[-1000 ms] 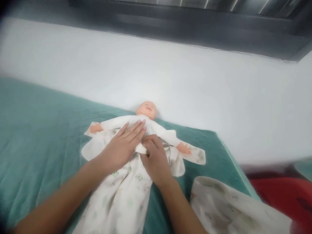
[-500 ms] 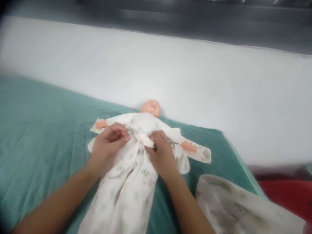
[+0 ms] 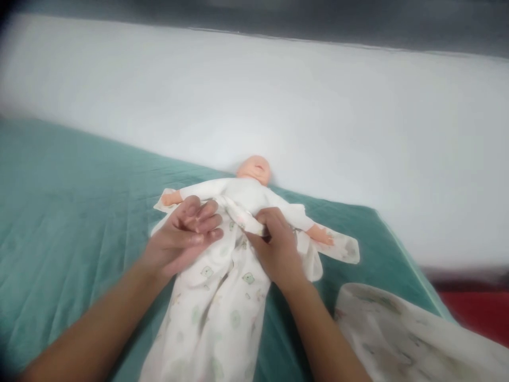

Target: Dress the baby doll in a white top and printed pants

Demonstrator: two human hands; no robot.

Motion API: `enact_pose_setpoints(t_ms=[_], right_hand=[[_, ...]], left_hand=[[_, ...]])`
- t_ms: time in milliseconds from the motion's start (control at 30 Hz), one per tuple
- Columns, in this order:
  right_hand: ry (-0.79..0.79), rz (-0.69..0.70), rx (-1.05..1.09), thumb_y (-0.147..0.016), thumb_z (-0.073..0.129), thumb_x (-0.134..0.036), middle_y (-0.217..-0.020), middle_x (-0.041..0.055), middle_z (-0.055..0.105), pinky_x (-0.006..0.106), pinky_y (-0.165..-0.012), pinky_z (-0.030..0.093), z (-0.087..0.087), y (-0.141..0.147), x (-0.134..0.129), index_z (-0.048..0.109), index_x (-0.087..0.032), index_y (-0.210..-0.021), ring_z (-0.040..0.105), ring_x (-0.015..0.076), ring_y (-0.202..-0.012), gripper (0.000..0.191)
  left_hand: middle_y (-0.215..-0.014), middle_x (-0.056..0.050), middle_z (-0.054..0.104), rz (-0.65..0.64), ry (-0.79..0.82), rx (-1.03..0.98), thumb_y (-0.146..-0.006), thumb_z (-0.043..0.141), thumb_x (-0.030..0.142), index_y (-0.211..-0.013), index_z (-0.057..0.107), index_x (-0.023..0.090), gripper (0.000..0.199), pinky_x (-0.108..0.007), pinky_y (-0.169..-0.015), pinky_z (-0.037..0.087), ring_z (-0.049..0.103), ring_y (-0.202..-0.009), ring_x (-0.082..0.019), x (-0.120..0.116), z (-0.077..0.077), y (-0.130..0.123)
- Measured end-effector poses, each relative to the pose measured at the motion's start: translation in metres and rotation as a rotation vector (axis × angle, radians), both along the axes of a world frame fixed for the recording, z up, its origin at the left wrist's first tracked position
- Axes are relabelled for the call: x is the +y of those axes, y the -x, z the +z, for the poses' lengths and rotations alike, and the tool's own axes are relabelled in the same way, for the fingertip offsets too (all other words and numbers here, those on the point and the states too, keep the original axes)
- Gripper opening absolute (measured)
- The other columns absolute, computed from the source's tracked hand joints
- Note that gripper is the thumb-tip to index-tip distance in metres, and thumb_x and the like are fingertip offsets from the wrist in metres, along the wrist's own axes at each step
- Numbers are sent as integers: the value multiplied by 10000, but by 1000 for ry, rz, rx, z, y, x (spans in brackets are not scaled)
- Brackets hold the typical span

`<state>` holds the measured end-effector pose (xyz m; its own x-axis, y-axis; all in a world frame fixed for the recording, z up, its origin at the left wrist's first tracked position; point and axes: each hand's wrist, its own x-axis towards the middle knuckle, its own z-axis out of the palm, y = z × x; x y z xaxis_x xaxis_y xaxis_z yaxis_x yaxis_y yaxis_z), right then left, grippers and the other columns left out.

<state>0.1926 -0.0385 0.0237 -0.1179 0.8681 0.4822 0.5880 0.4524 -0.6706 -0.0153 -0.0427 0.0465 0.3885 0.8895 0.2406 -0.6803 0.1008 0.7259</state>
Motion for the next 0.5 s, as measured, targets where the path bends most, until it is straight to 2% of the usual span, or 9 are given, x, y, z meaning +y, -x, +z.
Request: enact_pose_setpoints(t_ms=[200, 367, 500], right_hand=[[19, -5, -3, -861, 663, -235, -949, 7, 546, 317, -640, 395, 0, -1, -1, 494, -241, -829, 456, 154, -723, 172], [21, -2, 0, -862, 654, -224, -948, 10, 546, 313, -644, 400, 0, -1, 0, 496, -240, -836, 469, 160, -749, 161], [22, -4, 6, -865, 655, -231, -946, 10, 546, 311, -638, 397, 0, -1, 0, 492, -241, -832, 465, 159, -744, 167]], left_hand=[[-849, 24, 421, -36, -24, -8, -641, 800, 137, -734, 365, 196, 449, -306, -801, 512, 450, -709, -65, 2, -1, 2], [-842, 27, 414, -114, 8, -114, -667, 759, 58, -724, 377, 189, 408, -276, -799, 499, 460, -718, -60, 2, -2, 3], [-833, 26, 400, -119, 19, -131, -666, 733, 23, -717, 365, 186, 406, -265, -790, 496, 472, -733, -63, 1, -1, 3]])
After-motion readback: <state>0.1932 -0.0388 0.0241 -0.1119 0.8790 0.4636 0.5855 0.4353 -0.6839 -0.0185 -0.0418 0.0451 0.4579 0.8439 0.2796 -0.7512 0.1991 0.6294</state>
